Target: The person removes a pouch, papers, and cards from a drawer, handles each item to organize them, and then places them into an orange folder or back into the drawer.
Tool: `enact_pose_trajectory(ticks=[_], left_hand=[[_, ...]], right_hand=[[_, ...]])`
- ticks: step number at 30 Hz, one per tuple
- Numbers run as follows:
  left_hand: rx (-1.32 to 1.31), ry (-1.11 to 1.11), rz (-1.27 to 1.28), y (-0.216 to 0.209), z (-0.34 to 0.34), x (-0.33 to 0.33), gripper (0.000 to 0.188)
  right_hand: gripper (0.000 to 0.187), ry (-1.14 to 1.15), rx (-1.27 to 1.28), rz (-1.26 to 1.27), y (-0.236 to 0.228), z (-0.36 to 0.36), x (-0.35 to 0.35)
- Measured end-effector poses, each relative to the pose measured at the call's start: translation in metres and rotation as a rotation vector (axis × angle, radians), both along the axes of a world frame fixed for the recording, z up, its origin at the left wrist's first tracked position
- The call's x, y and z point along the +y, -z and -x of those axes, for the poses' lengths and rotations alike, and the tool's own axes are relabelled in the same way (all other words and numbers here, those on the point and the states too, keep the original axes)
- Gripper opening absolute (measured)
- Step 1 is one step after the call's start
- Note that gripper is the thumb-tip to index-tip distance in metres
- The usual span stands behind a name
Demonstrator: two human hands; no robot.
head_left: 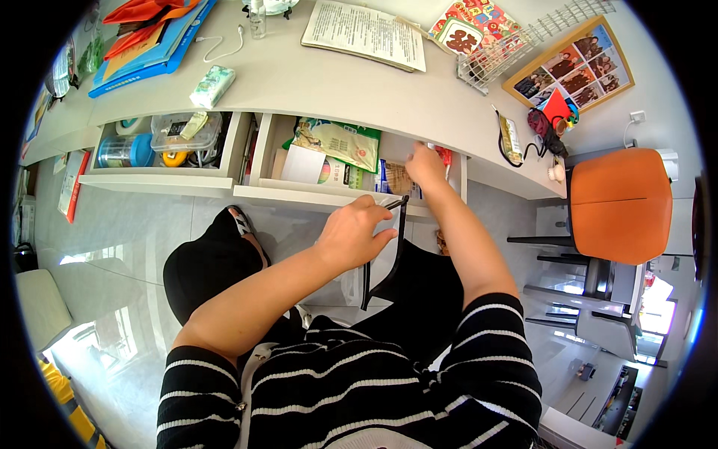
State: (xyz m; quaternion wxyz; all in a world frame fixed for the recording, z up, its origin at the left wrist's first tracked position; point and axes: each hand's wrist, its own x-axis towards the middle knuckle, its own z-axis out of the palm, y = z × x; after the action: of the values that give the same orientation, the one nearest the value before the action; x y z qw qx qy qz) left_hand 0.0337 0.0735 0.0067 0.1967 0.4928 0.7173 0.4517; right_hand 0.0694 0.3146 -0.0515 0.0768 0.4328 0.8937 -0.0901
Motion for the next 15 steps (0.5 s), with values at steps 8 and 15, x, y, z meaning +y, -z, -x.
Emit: enact_pose_trajectory(ticks=[8,15], left_hand=[[0.004,-0.007,0.032,0.003,-0.005,0.004,0.025],[-0.007,0.008,0.036,0.005,-0.006,0.001,0.025]], right_hand=[[0.034,-0.060,-0.126,0.024,0.016,-0.038,0.021],[0.036,-0.008,-0.022,0.054,0.029,-0.026,0.036]])
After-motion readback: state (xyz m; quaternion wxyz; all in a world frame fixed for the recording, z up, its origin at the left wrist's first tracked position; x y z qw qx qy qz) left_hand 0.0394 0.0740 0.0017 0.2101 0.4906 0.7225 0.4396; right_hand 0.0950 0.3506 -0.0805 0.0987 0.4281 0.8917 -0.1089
